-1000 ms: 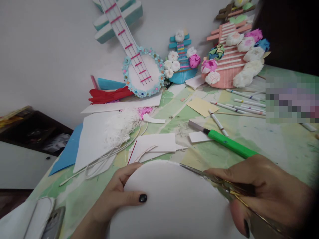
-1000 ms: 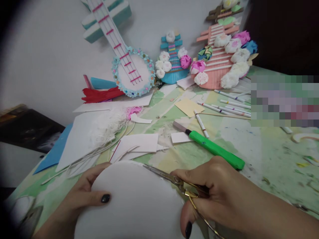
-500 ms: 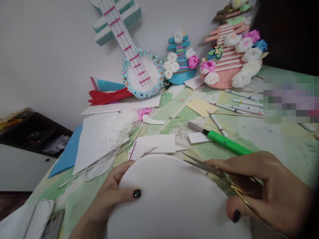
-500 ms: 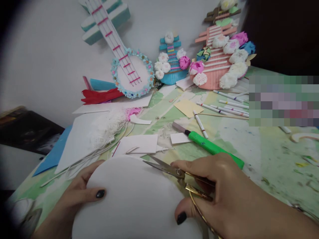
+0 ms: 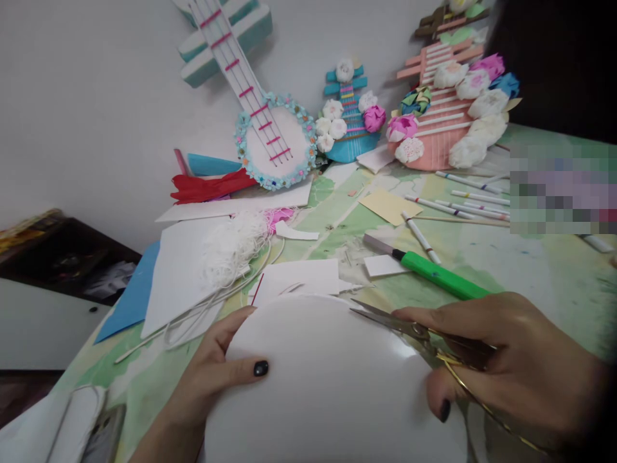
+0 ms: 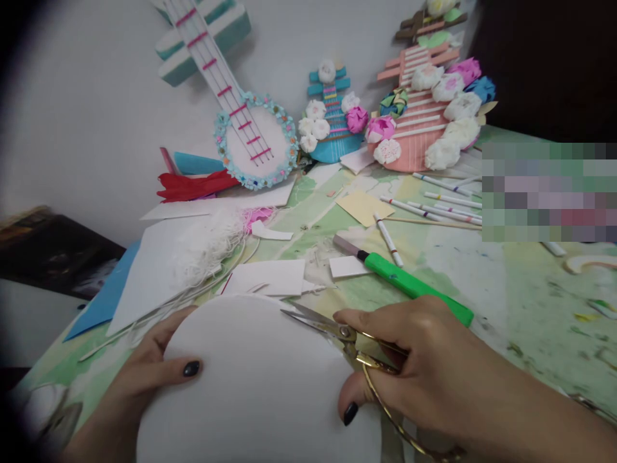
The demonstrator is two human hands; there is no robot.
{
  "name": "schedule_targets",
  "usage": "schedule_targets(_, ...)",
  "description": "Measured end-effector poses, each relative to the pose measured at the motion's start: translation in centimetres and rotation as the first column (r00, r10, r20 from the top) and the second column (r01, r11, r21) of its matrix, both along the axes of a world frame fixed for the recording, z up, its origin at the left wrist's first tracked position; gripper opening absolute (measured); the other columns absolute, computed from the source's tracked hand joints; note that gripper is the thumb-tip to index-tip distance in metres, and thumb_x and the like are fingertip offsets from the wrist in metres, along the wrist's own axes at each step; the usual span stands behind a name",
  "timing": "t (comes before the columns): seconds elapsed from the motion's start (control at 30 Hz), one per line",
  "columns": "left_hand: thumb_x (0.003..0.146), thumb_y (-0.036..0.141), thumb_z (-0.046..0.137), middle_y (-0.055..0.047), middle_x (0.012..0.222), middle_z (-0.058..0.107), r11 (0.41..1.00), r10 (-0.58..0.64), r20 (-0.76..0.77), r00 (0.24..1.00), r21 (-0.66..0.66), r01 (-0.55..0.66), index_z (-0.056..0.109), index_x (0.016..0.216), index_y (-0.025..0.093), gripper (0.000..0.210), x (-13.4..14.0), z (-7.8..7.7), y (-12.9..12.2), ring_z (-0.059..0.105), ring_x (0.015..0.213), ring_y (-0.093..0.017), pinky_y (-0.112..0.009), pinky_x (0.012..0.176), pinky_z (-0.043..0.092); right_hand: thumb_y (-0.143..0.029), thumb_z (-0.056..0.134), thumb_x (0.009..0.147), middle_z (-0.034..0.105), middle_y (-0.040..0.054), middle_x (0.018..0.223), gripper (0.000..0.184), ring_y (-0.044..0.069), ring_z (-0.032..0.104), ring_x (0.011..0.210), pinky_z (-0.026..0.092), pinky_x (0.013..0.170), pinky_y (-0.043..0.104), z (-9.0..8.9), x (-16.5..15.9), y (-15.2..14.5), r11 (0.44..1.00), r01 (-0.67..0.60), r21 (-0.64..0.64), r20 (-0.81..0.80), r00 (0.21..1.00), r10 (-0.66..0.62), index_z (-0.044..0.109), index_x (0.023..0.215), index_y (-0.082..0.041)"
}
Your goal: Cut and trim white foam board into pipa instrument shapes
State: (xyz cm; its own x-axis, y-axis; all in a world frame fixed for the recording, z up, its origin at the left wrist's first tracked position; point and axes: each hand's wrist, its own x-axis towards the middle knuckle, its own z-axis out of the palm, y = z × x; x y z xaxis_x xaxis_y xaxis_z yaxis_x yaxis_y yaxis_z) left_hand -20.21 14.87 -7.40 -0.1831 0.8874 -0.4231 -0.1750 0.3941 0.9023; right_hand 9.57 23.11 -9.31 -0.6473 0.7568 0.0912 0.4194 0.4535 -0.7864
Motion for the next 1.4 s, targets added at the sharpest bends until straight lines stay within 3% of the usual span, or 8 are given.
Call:
schedule_targets(0.23, 0.045, 0.022, 0.082, -0.001, 0.071, 0.066, 1.0, 0.011, 0.002, 1.0, 0.01, -0.011, 0.067, 0.092, 0.021, 0.049, 0.1, 0.1, 0.0, 0.063, 0.059, -0.019, -0.027, 0.052, 0.052, -0.042, 0.07, 0.072, 0.053, -0.0052, 0.047, 0.018, 0.009, 0.031, 0.041, 0.027, 0.036, 0.02, -0.4, 0.3, 0.4, 0.994, -0.102, 0.037, 0.014, 0.995, 0.102, 0.073, 0.074, -0.024)
schedule_targets(0.4, 0.047, 0.023, 0.081, -0.002, 0.072, 0.067, 1.0, -0.027, -0.005, 1.0, 0.003, 0.028, 0.068, 0.097, 0.021, 0.052, -0.1, -0.2, 0.1, 0.063, 0.06, -0.019, -0.028, 0.051, 0.051, -0.025, 0.067, 0.076, 0.066, -0.0055, 0.053, 0.007, 0.009, 0.041, 0.042, 0.032, 0.041, 0.019, 0.1, 0.2, 0.3, 0.987, -0.161, 0.019, -0.011, 0.987, 0.161, 0.071, 0.071, -0.026)
schedule_targets(0.53, 0.045, 0.023, 0.081, -0.001, 0.07, 0.066, 1.0, -0.016, -0.032, 0.999, 0.011, 0.016, 0.068, 0.093, 0.02, 0.05, -0.2, -0.3, 0.1, 0.062, 0.06, -0.019, -0.026, 0.051, 0.05, -0.014, 0.059, 0.076, 0.068, -0.0069, 0.053, 0.02, 0.01, 0.039, 0.041, 0.032, 0.04, 0.02, 0.4, 0.0, 0.4, 0.979, -0.186, -0.088, -0.018, 0.983, 0.185, 0.072, 0.082, -0.027)
schedule_targets(0.67, 0.041, 0.025, 0.082, -0.002, 0.075, 0.067, 0.998, 0.06, -0.054, 0.997, 0.014, -0.059, 0.066, 0.095, 0.02, 0.056, -0.3, -0.3, 0.1, 0.064, 0.063, -0.021, -0.027, 0.053, 0.051, -0.021, 0.061, 0.074, 0.063, -0.0048, 0.051, 0.01, 0.01, 0.041, 0.044, 0.03, 0.04, 0.02, 0.7, 0.0, 0.8, 0.975, -0.046, -0.217, -0.017, 0.999, 0.043, 0.07, 0.072, -0.024)
schedule_targets(0.8, 0.042, 0.026, 0.082, -0.005, 0.082, 0.07, 0.993, 0.112, -0.083, 0.99, 0.029, -0.11, 0.063, 0.103, 0.02, 0.065, -0.6, -0.2, 0.1, 0.066, 0.07, -0.026, -0.029, 0.056, 0.052, -0.039, 0.062, 0.074, 0.048, -0.0048, 0.051, 0.018, 0.01, 0.031, 0.045, 0.023, 0.038, 0.022, 0.3, 0.3, 1.1, 0.965, 0.094, -0.246, -0.059, 0.992, -0.111, 0.069, 0.083, -0.024)
schedule_targets(1.03, 0.044, 0.026, 0.082, -0.007, 0.097, 0.071, 0.989, 0.146, -0.079, 0.986, 0.032, -0.144, 0.059, 0.114, 0.023, 0.073, -0.5, 0.4, 0.2, 0.067, 0.084, -0.031, -0.034, 0.064, 0.054, -0.043, 0.065, 0.072, 0.037, -0.0046, 0.056, 0.027, 0.012, 0.031, 0.054, 0.022, 0.043, 0.025, -0.4, 0.2, 0.2, 0.97, 0.009, -0.245, 0.187, 0.982, 0.038, 0.05, 0.064, -0.022)
schedule_targets(1.2, 0.044, 0.027, 0.082, -0.007, 0.093, 0.071, 0.992, 0.118, -0.09, 0.989, 0.047, -0.114, 0.06, 0.115, 0.023, 0.075, -0.4, 0.4, 0.1, 0.067, 0.082, -0.031, -0.032, 0.06, 0.053, -0.044, 0.065, 0.071, 0.035, -0.0055, 0.056, 0.031, 0.011, 0.029, 0.054, 0.023, 0.043, 0.024, 0.3, -0.4, -0.3, 0.965, -0.011, -0.264, 0.172, 0.983, 0.058, 0.048, 0.063, -0.021)
schedule_targets(1.4, 0.045, 0.025, 0.081, -0.005, 0.085, 0.071, 0.995, 0.09, -0.077, 0.993, 0.042, -0.087, 0.061, 0.114, 0.023, 0.072, -0.4, -0.2, 0.0, 0.067, 0.077, -0.029, -0.029, 0.054, 0.052, -0.029, 0.073, 0.062, 0.032, -0.0074, 0.049, 0.02, 0.009, 0.03, 0.049, 0.021, 0.04, 0.023, 0.6, -0.5, -0.5, 0.944, 0.046, -0.326, 0.175, 0.985, 0.012, 0.056, 0.056, -0.021)
